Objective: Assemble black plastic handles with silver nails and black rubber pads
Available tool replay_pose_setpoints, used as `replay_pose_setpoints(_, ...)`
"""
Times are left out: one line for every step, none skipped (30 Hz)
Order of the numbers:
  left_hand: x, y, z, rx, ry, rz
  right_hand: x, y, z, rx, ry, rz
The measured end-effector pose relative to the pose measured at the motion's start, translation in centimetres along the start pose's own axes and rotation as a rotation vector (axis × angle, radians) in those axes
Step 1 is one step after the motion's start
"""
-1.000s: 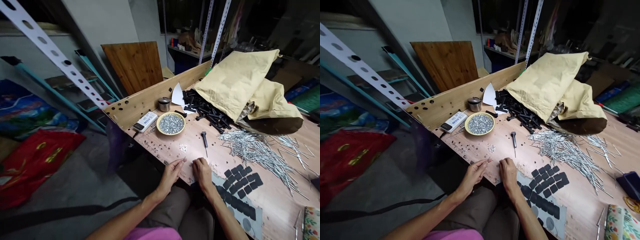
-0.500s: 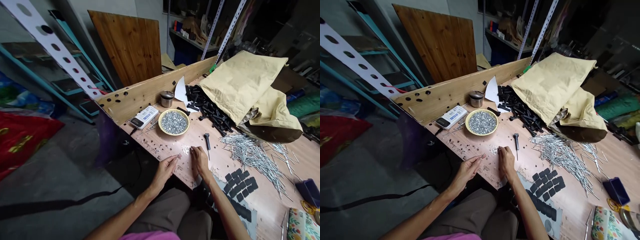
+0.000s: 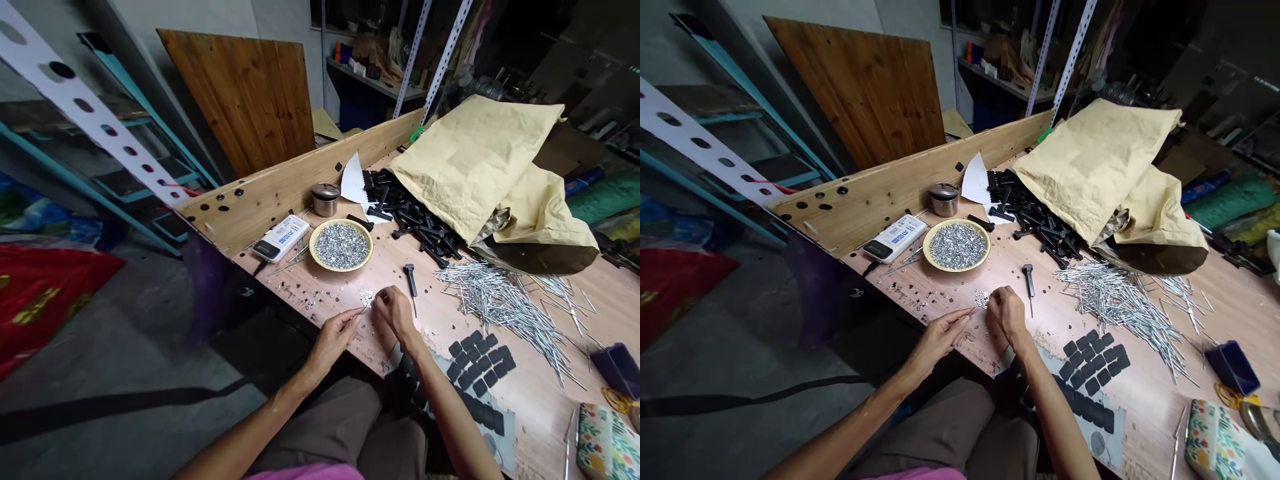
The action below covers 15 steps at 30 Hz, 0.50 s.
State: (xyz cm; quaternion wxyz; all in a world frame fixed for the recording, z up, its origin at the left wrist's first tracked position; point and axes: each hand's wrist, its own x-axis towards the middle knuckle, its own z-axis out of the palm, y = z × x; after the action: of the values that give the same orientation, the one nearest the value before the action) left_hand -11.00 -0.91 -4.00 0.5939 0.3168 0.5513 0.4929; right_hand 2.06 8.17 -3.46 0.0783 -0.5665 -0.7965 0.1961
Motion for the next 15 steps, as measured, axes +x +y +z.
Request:
replay_pose_setpoints(0.0, 0.0, 0.2, 0.015, -0.019, 0.018, -0.6, 0.1, -0.2, 0.095, 0.023, 0.021)
replay_pose_setpoints(0.1, 0.1, 0.5, 0.033, -0.042, 0.04, -1.3, 0.2, -0.3, 0.231, 0.045, 0.049)
replay_pose_setpoints(0.1, 0.1, 0.8, 0.054, -0.068, 0.063, -2.0, 0.3, -0.5, 0.398, 0.064, 0.082)
replay_pose_setpoints(0.1, 0.1, 1.2, 0.078, -0.091, 0.089, -2.8, 0.4, -0.7, 0.583, 0.081, 0.118)
replay_pose_setpoints(0.0, 0.0, 1.5, 0.103, -0.108, 0.119, -3.6, 0.4, -0.8, 0.767, 0.099, 0.158)
replay_pose_setpoints(0.0, 0.0, 1.9, 0.129, -0.122, 0.15, -4.4, 0.4, -1.0, 0.919, 0.115, 0.197)
replay_pose_setpoints(-0.1, 0.0, 2.2, 0.154, -0.133, 0.181, -5.0, 0.4, -1.2, 1.02, 0.129, 0.23)
replay_pose_setpoints(-0.1, 0.0, 2.6, 0.177, -0.145, 0.209, -5.6, 0.4, -1.3, 1.09, 0.147, 0.262)
replay_pose_setpoints(-0.2, 0.1, 2.9, 0.198, -0.156, 0.233, -6.1, 0.4, -1.5, 1.14, 0.168, 0.29)
replay_pose_setpoints(-0.3, 0.1, 3.1, 0.217, -0.17, 0.25, -6.5, 0.4, -1.6, 1.178, 0.192, 0.314)
replay_pose_setpoints(-0.4, 0.2, 3.4, 0.234, -0.185, 0.261, -6.8, 0.5, -1.7, 1.205, 0.214, 0.331)
replay_pose_setpoints(-0.5, 0.3, 3.6, 0.249, -0.198, 0.268, -7.1, 0.5, -1.9, 1.224, 0.236, 0.339)
replay_pose_setpoints(-0.6, 0.3, 3.8, 0.261, -0.209, 0.269, -7.4, 0.6, -1.9, 1.236, 0.255, 0.338)
replay_pose_setpoints(-0.7, 0.4, 4.0, 0.269, -0.216, 0.268, -7.7, 0.7, -2.0, 1.242, 0.273, 0.328)
replay_pose_setpoints(-0.7, 0.5, 4.1, 0.273, -0.221, 0.266, -7.9, 0.8, -2.0, 1.241, 0.294, 0.312)
